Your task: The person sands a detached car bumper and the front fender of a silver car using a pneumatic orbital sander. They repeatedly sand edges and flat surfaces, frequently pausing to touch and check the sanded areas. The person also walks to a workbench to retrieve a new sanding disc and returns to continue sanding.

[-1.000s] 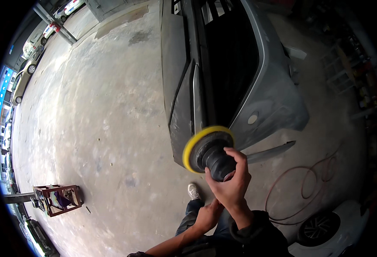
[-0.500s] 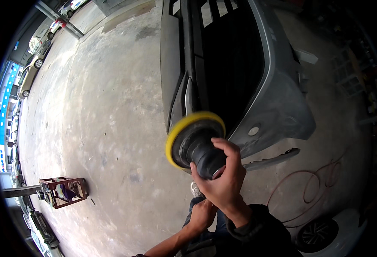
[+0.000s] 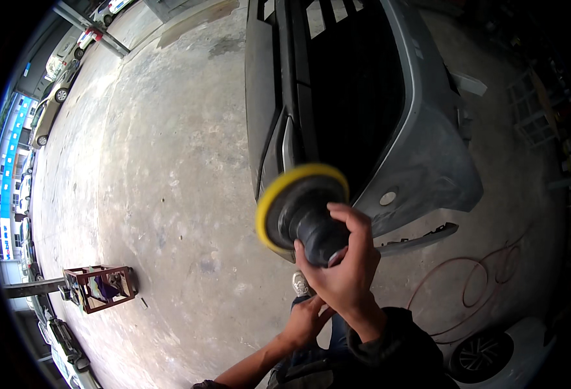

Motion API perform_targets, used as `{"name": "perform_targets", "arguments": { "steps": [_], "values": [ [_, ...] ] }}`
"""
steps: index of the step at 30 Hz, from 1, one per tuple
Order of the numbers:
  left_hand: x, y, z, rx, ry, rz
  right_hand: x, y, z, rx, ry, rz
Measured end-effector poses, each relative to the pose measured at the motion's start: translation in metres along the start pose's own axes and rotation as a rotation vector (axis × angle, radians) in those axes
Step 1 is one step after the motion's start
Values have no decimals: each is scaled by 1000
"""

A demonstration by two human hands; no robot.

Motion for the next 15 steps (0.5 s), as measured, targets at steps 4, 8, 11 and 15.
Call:
{"name": "perform_targets", "arguments": {
  "steps": [4, 8, 11, 15],
  "values": [
    [1, 10, 14, 18, -2, 8, 4, -2, 16, -30, 14, -35],
    [24, -11, 7, 49, -8, 18, 0, -5, -12, 4, 35, -55],
    [27, -19, 10, -4, -80, -37, 8, -2, 4, 27, 44, -75],
    [20, -15, 21, -40, -70, -120, 20, -2, 13, -10, 74, -117]
  ]
}}
Point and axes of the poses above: each hand's wrist, its own z-axis towards the middle knuckle, its own y-axis out of the back of the hand, x = y × z, the point moved 7 cm from there along z, towards the middle knuckle, and after that the axes turned 14 degrees about -z, right-handed, at the moved point
